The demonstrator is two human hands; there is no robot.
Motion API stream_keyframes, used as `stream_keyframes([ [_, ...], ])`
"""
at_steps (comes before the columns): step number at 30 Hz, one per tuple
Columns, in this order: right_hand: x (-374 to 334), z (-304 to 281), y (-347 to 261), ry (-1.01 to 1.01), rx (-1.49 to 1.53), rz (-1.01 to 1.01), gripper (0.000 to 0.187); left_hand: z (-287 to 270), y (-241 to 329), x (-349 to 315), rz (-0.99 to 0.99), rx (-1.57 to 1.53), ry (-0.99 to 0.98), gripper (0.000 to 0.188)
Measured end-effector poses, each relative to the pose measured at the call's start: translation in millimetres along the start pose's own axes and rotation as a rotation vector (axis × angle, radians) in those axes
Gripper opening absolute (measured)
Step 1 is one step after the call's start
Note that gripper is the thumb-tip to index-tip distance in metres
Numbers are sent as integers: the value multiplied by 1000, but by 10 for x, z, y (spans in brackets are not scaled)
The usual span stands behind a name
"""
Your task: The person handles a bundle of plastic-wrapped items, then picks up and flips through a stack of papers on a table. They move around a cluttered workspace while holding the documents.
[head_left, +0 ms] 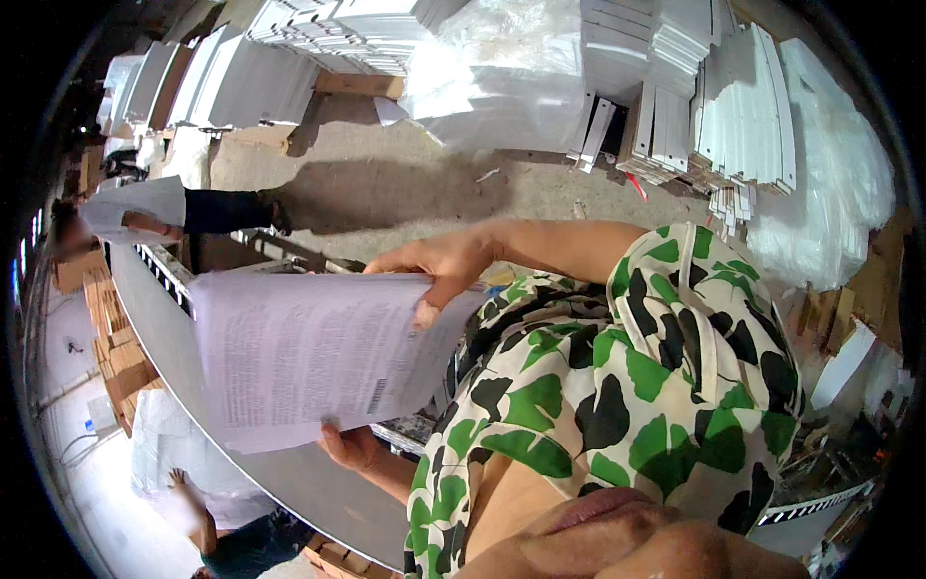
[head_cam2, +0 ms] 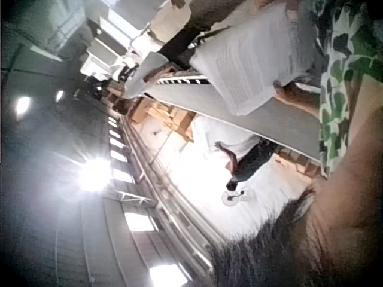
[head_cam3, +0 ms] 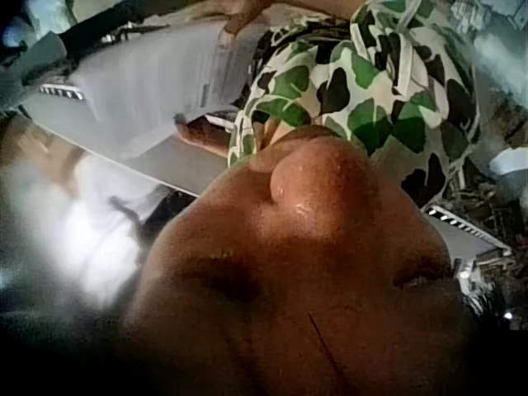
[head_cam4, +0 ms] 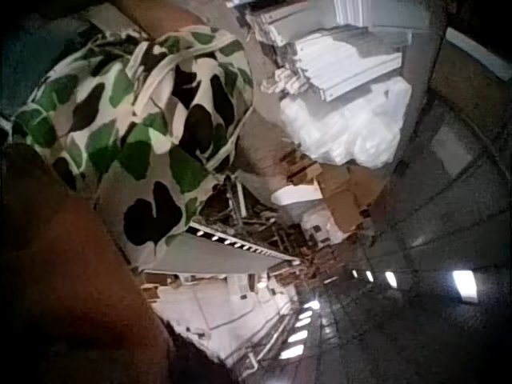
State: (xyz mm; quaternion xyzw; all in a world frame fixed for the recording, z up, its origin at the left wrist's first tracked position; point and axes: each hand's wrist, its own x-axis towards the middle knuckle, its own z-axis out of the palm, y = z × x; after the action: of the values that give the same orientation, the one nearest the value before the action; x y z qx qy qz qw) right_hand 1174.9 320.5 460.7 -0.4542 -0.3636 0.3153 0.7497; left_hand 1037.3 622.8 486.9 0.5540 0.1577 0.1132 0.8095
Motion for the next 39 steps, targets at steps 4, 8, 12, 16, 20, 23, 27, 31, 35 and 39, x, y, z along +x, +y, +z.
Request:
stream_keyframes([
  [4, -273, 86, 321, -71, 40, 163, 65, -225, -664, -348, -95, -172, 93, 77],
  [8, -383, 125, 326, 106, -75, 138, 55, -133, -784, -335, -177, 47, -23, 67],
  [12, -522, 41, 358, 109, -167, 89, 63, 398, -710, -446, -80, 154, -11, 53],
  [16, -626, 6, 411, 124, -45, 231, 58, 139, -998, -348, -379, -14, 93, 61],
  [20, -664, -107, 568, 209, -17, 372, 59, 358, -1101, -247, -361, 119, 54, 56],
  [23, -688, -167, 640, 246, -30, 415, 60, 576, -994, -218, -340, 237, 19, 53],
  [27, -697, -106, 651, 235, -3, 443, 65, 208, -1227, -95, -427, 75, 70, 51],
  [31, -651, -160, 1033, 280, 184, 529, 63, 217, -1356, -64, -437, 36, 70, 50],
  [35, -590, -128, 1027, 204, 153, 504, 59, 188, -1325, -276, -445, 95, 70, 47],
  [39, -554, -84, 1133, 214, 127, 580, 65, 22, -1719, -692, -622, -89, 118, 50],
])
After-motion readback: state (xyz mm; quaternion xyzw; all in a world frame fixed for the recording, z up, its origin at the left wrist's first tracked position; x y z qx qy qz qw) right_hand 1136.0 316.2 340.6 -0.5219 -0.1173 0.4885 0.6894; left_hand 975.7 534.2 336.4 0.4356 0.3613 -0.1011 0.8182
